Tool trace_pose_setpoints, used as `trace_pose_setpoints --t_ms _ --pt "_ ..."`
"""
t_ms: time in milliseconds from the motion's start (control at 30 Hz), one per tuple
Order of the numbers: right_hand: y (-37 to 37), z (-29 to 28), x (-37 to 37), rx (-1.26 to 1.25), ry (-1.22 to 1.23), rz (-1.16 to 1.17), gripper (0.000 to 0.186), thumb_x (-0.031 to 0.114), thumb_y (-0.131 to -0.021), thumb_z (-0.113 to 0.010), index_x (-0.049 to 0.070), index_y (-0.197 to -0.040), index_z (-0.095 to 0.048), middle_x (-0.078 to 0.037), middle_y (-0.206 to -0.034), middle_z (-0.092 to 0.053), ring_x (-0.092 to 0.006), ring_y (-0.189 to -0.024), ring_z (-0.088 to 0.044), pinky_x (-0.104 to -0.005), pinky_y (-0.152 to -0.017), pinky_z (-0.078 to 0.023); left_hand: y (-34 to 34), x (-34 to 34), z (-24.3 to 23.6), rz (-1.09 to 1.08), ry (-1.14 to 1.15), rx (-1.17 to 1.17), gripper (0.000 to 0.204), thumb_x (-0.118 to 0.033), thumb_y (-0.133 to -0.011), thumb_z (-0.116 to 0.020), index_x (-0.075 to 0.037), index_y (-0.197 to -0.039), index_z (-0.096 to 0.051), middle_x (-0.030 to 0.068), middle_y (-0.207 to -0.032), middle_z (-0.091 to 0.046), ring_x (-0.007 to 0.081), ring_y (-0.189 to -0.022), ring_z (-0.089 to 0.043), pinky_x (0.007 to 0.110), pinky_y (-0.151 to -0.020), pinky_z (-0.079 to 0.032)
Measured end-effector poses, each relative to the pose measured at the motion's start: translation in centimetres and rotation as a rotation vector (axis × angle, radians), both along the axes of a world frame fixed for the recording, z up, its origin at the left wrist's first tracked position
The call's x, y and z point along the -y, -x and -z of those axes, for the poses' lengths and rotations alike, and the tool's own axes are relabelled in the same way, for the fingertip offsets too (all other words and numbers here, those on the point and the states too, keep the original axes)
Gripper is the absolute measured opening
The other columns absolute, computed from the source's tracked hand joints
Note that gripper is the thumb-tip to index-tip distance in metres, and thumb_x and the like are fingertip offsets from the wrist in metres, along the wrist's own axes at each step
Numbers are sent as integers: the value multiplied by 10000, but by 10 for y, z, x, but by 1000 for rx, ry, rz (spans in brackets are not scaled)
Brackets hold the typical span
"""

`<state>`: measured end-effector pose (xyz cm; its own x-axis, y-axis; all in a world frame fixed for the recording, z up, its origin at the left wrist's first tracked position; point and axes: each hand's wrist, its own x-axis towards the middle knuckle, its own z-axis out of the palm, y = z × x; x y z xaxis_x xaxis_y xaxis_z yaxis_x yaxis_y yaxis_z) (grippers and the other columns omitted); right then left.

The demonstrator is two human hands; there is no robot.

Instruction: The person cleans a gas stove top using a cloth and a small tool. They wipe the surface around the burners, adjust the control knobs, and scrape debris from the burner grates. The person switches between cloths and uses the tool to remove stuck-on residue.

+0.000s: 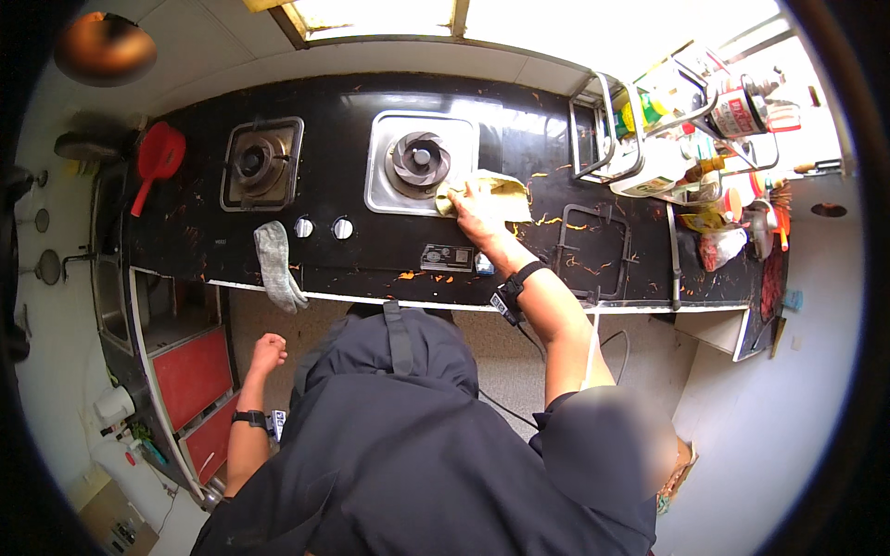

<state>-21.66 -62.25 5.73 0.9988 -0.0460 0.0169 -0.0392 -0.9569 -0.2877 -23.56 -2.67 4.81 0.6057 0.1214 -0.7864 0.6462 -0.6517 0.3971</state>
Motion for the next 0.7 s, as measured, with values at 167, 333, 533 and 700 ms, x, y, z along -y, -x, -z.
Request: trace_pose_setpoints --t_ms 167,333,533,700 --pt "-12 0 -2 23 -3 223 370 61 -805 -565 117 -1156 -665 -193 -1071 -592 -378 -1030 -585 -476 -834 -516 34 -20 0 -80 -6 16 109 -120 -910 -587 -32 -960 -629 42 -774 -639 114 -592 -609 282 -495 -506" --pt "-6 -3 -39 92 13 176 376 70 -797 -605 35 -1172 -606 -203 -1052 -594 -371 -1002 -602 -459 -804 -527 73 -42 12 -142 -60 -46 114 -128 -899 -614 -29 -954 -627 48 -762 -639 126 -562 -605 297 -473 -505" --pt "-4 -8 -78 -59 -304 55 354 93 -814 -582 101 -1160 -654 -177 -980 -557 -366 -944 -579 -463 -784 -505 71 -9 18 -48 -32 -39 100 -127 -906 -610 -34 -942 -622 45 -755 -637 132 -561 -601 303 -467 -491" --pt "-2 -30 -73 -36 -867 123 405 72 -834 -526 78 -1219 -651 -178 -998 -640 -323 -967 -627 -399 -858 -503 8 69 -21 139 126 255 163 -168 -921 -618 -16 -981 -618 56 -770 -638 117 -626 -592 301 -585 -491"
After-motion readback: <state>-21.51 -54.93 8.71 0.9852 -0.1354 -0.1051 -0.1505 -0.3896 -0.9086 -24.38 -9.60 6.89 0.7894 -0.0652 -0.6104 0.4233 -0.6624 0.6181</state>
